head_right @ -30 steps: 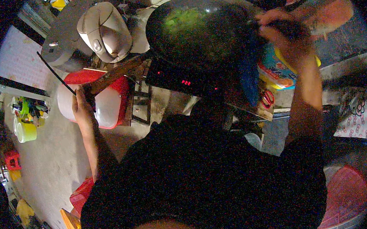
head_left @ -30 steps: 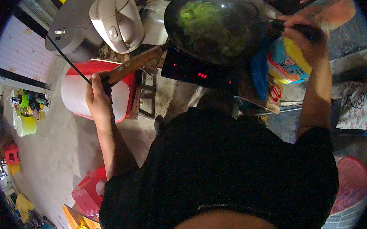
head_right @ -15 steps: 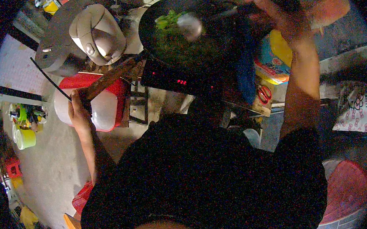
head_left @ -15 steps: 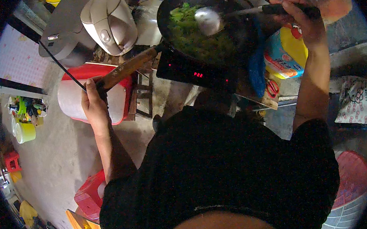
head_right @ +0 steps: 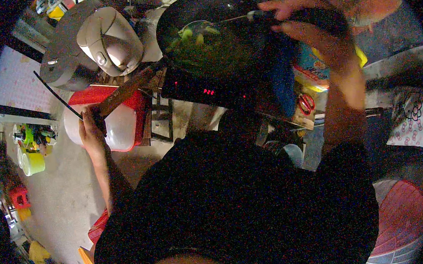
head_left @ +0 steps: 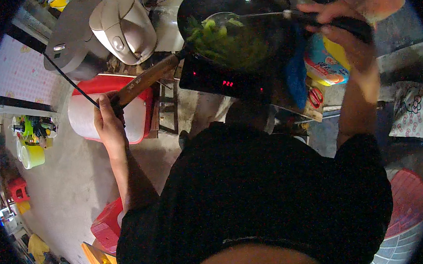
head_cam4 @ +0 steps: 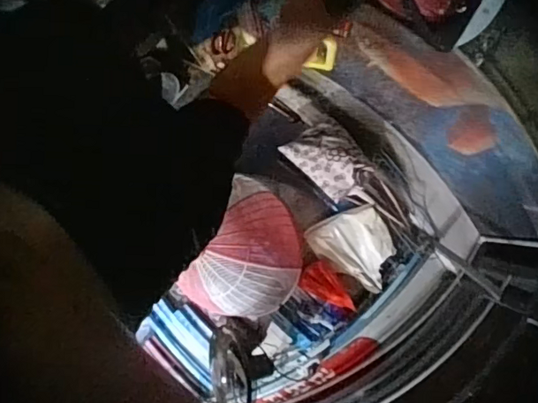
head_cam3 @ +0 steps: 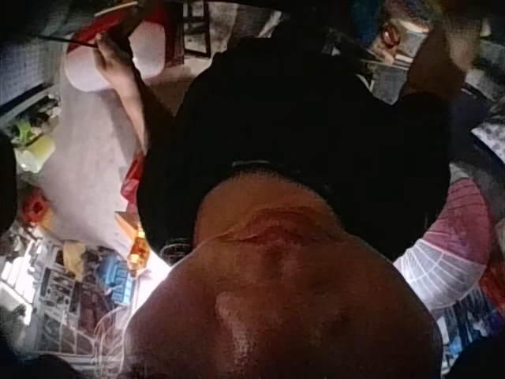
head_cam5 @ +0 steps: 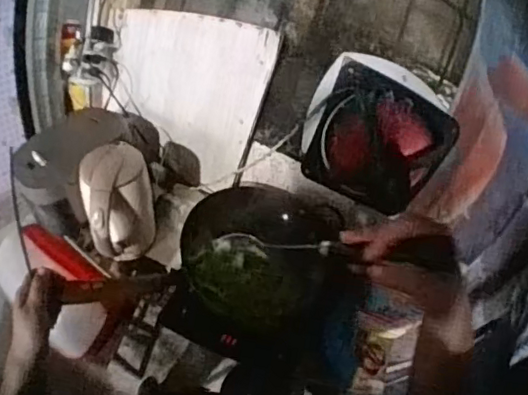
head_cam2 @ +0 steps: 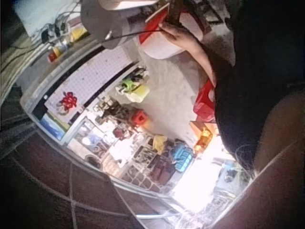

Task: The person cooks leafy green vegetables in a wok on an induction cooktop, stirs them with a ladle, and transfers the cooked vegetables into a bowl on a nearby table. The person also handles a bottle of cooking oil and places it on the table.

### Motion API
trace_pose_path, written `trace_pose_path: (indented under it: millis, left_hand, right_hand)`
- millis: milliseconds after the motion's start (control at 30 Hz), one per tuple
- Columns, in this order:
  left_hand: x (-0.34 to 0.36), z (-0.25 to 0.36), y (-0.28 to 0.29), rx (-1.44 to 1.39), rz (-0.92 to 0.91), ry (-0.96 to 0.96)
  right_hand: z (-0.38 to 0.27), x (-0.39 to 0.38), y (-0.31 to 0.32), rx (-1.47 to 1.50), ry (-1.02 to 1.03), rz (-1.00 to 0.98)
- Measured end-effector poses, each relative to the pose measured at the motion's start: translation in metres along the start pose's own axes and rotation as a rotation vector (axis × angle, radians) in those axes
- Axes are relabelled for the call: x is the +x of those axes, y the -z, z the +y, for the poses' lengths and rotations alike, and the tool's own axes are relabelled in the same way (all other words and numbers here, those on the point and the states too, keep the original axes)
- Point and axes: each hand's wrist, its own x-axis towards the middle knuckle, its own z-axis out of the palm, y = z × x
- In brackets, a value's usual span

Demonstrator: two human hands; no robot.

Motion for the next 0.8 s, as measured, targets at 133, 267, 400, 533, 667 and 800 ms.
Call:
trace_pose_path:
  millis: [133, 267, 400, 533, 667, 800]
  left_hand:
    - [0.003, -0.002, 0.003, 0.057, 0.026, -0.086]
    - [0.014, 0.019, 0.015, 0.162, 0.193, -0.271]
    - [0.005, 0.041, 0.019, -0.014, 0.220, -0.256]
    - [-0.023, 0.048, -0.016, -0.208, -0.182, -0.285]
    - [-0.047, 0.050, -0.068, -0.449, -0.584, -0.138]
    - [-0.057, 0.054, -0.094, -0.353, -0.858, -0.172]
  right_hand:
    - [-0.036, -0.010, -0.019, -0.056, 0.020, -0.133]
    - [-0.016, -0.028, -0.043, -0.336, 0.020, -0.087]
    - [-0.003, -0.054, -0.048, -0.548, 0.187, -0.014]
    - [0.025, -0.065, -0.082, -0.660, 0.170, -0.075]
    - [0.049, -0.093, -0.115, -0.592, 0.149, -0.095]
    - [0.071, -0.131, -0.101, -0.520, -0.059, 0.260]
